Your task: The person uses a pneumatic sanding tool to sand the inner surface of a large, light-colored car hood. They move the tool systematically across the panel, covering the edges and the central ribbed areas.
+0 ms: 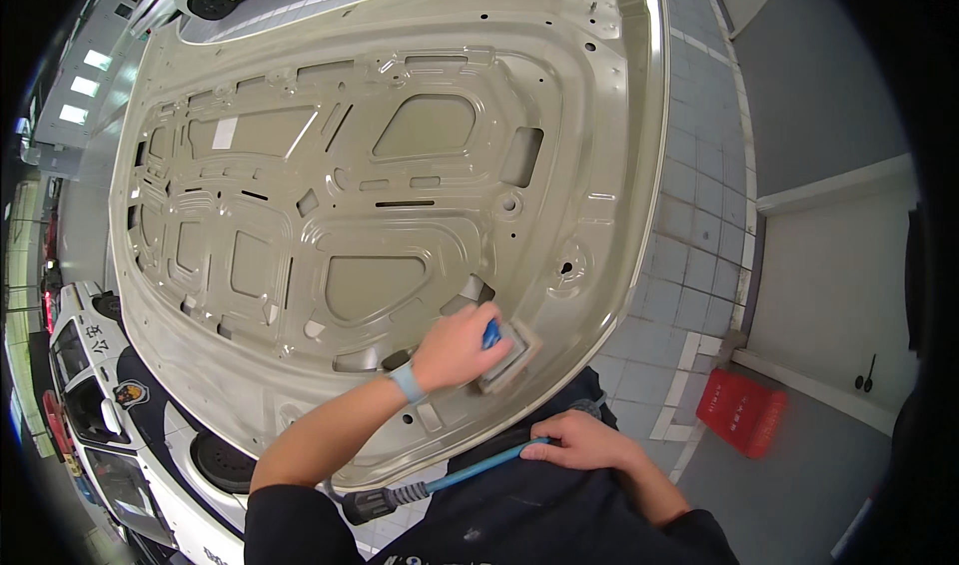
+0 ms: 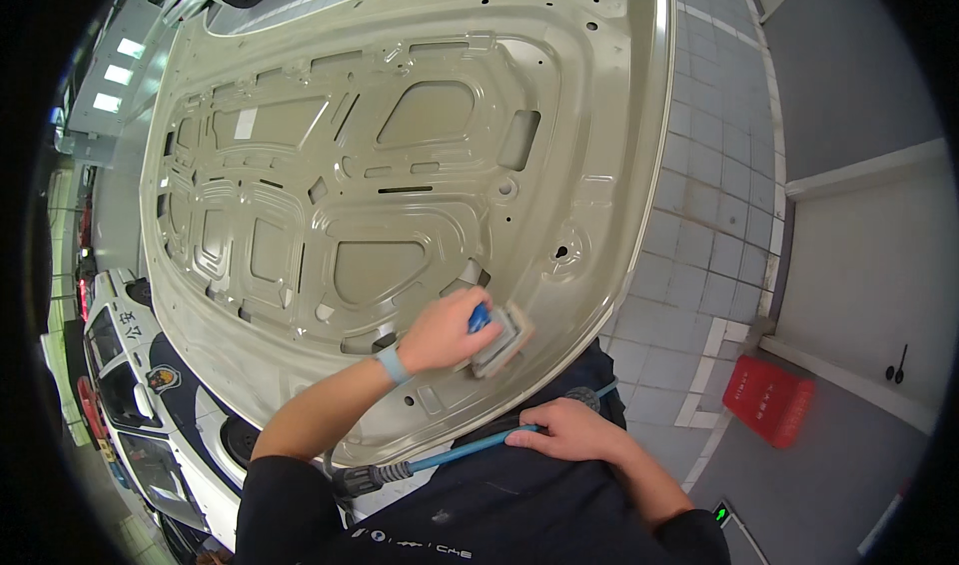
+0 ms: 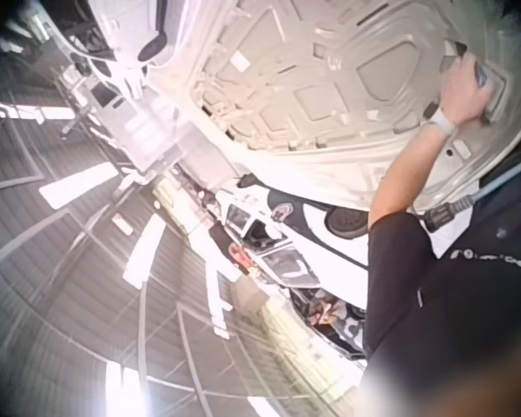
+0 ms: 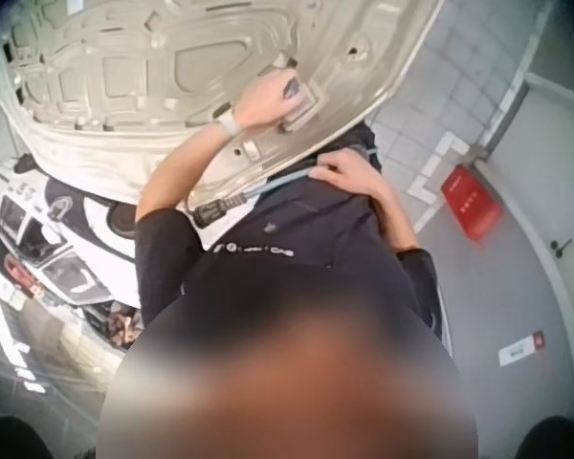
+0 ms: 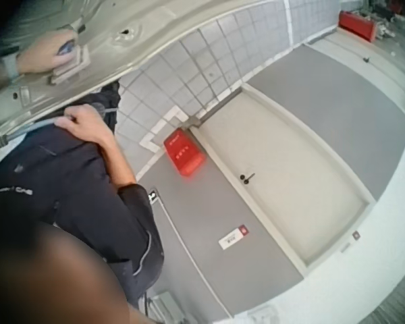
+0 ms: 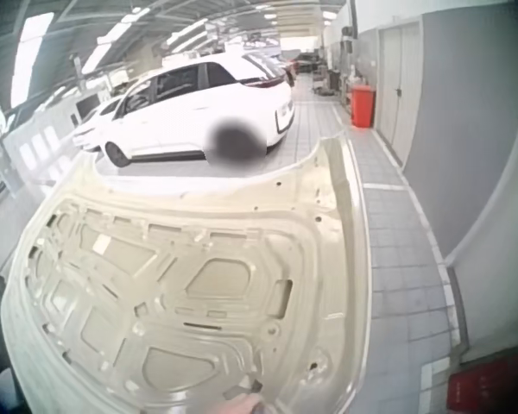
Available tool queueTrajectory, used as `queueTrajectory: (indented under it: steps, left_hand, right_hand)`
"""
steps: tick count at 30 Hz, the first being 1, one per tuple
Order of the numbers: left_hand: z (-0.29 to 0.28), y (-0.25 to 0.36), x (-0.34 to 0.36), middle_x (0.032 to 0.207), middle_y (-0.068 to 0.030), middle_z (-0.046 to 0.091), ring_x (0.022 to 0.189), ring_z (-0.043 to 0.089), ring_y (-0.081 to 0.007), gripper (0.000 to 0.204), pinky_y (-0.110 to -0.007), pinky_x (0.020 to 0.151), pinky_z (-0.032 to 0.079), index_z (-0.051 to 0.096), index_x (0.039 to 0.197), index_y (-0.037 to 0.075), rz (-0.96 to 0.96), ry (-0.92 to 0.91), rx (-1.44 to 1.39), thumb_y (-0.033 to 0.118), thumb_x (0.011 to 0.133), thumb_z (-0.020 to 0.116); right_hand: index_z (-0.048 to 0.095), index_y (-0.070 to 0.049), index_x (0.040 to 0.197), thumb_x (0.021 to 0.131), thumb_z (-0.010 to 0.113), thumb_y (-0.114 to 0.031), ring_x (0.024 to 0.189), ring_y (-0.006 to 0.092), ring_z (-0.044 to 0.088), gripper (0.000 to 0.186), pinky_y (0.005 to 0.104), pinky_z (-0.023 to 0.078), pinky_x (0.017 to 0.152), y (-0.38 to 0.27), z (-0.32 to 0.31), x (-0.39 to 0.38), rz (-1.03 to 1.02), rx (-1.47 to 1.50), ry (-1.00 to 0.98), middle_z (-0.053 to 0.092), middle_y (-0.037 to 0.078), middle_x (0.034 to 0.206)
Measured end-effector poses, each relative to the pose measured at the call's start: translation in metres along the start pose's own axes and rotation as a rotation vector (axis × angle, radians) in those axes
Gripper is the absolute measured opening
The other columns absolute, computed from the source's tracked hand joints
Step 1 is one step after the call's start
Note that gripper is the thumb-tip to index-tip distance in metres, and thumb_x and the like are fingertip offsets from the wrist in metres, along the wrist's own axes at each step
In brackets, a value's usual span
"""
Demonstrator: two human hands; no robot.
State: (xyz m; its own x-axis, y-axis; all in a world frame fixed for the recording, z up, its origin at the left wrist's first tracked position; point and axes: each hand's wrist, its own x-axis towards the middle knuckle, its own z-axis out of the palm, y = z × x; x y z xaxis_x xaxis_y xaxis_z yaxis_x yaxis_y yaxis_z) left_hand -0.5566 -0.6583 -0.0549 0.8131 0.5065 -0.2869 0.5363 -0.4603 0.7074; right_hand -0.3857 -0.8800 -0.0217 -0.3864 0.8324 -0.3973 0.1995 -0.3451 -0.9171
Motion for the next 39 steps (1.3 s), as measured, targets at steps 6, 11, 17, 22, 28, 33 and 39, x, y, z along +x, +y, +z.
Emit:
queueTrajectory:
  steps: [6, 11, 17, 22, 28, 33, 39]
  left_hand:
    - [0.007, 0.010, 0.068, 0.091, -0.0211, 0.069, 0.085, 0.067, -0.0419, 0.043, -0.051, 0.076, 0.054, 0.062, 0.109, 0.007, 0.012, 0.070, -0.089, 0.044, 0.091, 0.073]
    - [-0.013, -0.005, 0.017, 0.091, -0.0194, 0.069, 0.085, 0.067, -0.0401, 0.044, -0.049, 0.075, 0.053, 0.063, 0.108, 0.008, -0.002, -0.154, 0.000, 0.046, 0.092, 0.073]
    - [-0.028, -0.032, -0.059, 0.093, -0.0185, 0.068, 0.087, 0.069, -0.0407, 0.050, -0.052, 0.076, 0.054, 0.063, 0.107, 0.008, 0.020, -0.252, 0.095, 0.054, 0.090, 0.071]
    - [-0.004, -0.018, -0.033, 0.094, -0.0188, 0.068, 0.087, 0.068, -0.0416, 0.047, -0.051, 0.076, 0.054, 0.062, 0.108, 0.008, 0.063, -0.071, 0.120, 0.051, 0.091, 0.071]
    - [0.018, 0.014, 0.019, 0.093, -0.0209, 0.067, 0.088, 0.067, -0.0423, 0.046, -0.051, 0.075, 0.053, 0.062, 0.107, 0.007, 0.058, 0.098, 0.166, 0.049, 0.092, 0.070]
    - [0.011, 0.006, -0.018, 0.093, -0.0219, 0.068, 0.087, 0.067, -0.0426, 0.047, -0.052, 0.076, 0.053, 0.063, 0.108, 0.007, 0.069, 0.016, 0.236, 0.050, 0.091, 0.070]
    - [-0.012, -0.024, -0.067, 0.095, -0.0221, 0.068, 0.086, 0.068, -0.0436, 0.048, -0.052, 0.077, 0.054, 0.064, 0.112, 0.008, 0.106, -0.141, 0.263, 0.050, 0.091, 0.069]
  right_hand:
    - [0.062, 0.000, 0.082, 0.102, 0.069, -0.042, 0.070, 0.0380, 0.061, 0.047, 0.0439, 0.047, 0.064, -0.009, 0.026, 0.001, -0.011, 0.022, 0.112, 0.060, 0.019, 0.074]
    - [0.061, 0.000, 0.081, 0.103, 0.069, -0.040, 0.069, 0.0368, 0.061, 0.046, 0.0433, 0.047, 0.064, -0.012, 0.037, 0.005, -0.053, 0.045, 0.154, 0.059, 0.019, 0.073]
    - [0.060, 0.000, 0.081, 0.102, 0.069, -0.040, 0.070, 0.0379, 0.060, 0.046, 0.0438, 0.046, 0.065, -0.009, 0.047, 0.014, -0.096, 0.005, 0.063, 0.058, 0.019, 0.074]
    - [0.060, 0.000, 0.081, 0.102, 0.069, -0.040, 0.072, 0.0386, 0.060, 0.046, 0.0449, 0.047, 0.067, -0.011, 0.065, 0.003, -0.126, 0.000, 0.039, 0.058, 0.019, 0.075]
    - [0.061, 0.000, 0.082, 0.102, 0.069, -0.042, 0.073, 0.0383, 0.061, 0.047, 0.0451, 0.047, 0.067, 0.002, 0.090, -0.025, -0.115, -0.024, 0.012, 0.059, 0.019, 0.075]
    - [0.061, 0.000, 0.082, 0.102, 0.068, -0.042, 0.072, 0.0378, 0.060, 0.046, 0.0447, 0.047, 0.066, 0.006, 0.113, -0.025, -0.151, -0.013, 0.035, 0.059, 0.019, 0.075]
    - [0.063, -0.002, 0.084, 0.102, 0.069, -0.037, 0.068, 0.0346, 0.058, 0.040, 0.0427, 0.046, 0.064, -0.012, 0.145, 0.006, -0.136, -0.028, 0.018, 0.057, 0.017, 0.073]
